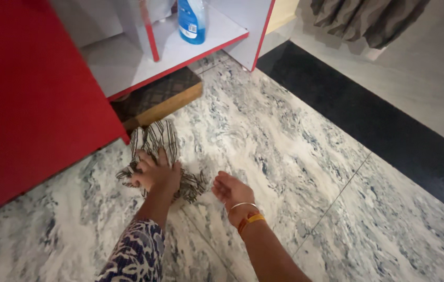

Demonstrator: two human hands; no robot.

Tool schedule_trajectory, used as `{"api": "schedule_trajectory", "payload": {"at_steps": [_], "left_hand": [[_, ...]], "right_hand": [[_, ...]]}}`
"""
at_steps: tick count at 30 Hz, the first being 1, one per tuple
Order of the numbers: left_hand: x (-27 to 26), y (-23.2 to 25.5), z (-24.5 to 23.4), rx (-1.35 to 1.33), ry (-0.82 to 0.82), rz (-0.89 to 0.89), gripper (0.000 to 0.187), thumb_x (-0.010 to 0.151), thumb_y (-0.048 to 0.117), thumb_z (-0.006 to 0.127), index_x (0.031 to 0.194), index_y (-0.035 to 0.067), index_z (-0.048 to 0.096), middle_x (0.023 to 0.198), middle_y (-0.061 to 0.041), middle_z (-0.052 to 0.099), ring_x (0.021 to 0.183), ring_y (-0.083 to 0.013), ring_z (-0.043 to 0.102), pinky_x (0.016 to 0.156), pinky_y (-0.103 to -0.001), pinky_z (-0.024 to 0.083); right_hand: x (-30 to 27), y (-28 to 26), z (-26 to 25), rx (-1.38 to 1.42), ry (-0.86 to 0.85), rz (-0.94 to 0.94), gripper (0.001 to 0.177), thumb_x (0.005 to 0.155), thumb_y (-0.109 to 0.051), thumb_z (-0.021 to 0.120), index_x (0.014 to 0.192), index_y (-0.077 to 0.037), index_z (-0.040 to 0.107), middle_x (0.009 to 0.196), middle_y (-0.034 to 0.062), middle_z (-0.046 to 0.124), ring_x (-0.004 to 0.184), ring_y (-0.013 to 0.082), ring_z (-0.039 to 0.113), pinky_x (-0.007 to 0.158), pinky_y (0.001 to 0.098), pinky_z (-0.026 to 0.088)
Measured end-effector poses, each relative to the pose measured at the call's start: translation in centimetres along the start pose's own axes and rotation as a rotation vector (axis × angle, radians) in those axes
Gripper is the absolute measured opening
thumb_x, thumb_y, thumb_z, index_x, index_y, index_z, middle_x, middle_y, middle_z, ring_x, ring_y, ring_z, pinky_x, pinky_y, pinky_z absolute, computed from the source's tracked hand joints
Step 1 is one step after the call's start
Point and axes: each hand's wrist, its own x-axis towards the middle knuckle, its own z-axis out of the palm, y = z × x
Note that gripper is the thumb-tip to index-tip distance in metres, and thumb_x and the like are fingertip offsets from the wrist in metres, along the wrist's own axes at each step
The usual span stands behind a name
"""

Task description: The person washes a striped cloth in a blue basin of water, wrings it out, and then uses it to wipe several areas of a marble-patterned floor.

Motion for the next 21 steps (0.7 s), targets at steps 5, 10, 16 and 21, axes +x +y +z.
{"api": "schedule_trajectory", "payload": {"at_steps": [5,10,16,21], "left_hand": [[-1.6,-1.2,0.1,0.006,0.005,0.051,0.079,0.1,0.07,0.024,0.166,0.032,0.003,0.169,-0.023,-0.012,0.147,-0.0424,0.025,0.094,-0.068,0.039],[-2.2,-1.4,-0.1,0.042,-0.011,0.058,0.077,0.1,0.071,0.021,0.165,0.034,0.0,0.169,-0.02,-0.018,0.149,-0.0415,0.021,0.101,-0.07,0.035],[-2.4,-1.5,-0.4,0.045,-0.013,0.057,0.078,0.099,0.07,0.019,0.165,0.034,-0.003,0.168,-0.02,-0.022,0.151,-0.0425,0.017,0.101,-0.07,0.033],[-2.3,-1.6,-0.1,0.025,-0.007,0.065,0.077,0.1,0.069,0.021,0.165,0.034,-0.001,0.168,-0.02,-0.022,0.151,-0.0431,0.017,0.101,-0.071,0.032]], "right_hand": [[-0.9,1.3,-0.2,-0.209,-0.047,-0.025,0.034,0.082,0.0,0.076,0.116,-0.002,0.073,0.103,0.0071,0.076,0.091,0.0174,0.071,0.083,0.0301,0.059],[-1.6,2.1,0.3,-0.161,-0.032,-0.13,0.034,0.081,0.002,0.078,0.114,0.002,0.073,0.1,0.0101,0.077,0.091,0.0189,0.073,0.084,0.0303,0.06],[-2.2,2.2,0.1,-0.092,-0.021,-0.183,0.03,0.082,0.005,0.076,0.112,0.006,0.072,0.104,0.0143,0.076,0.096,0.0235,0.074,0.089,0.0337,0.064],[-2.9,1.9,0.0,-0.078,-0.018,-0.152,0.029,0.083,0.006,0.074,0.112,0.008,0.07,0.106,0.015,0.076,0.097,0.0258,0.075,0.09,0.0325,0.064]]}}
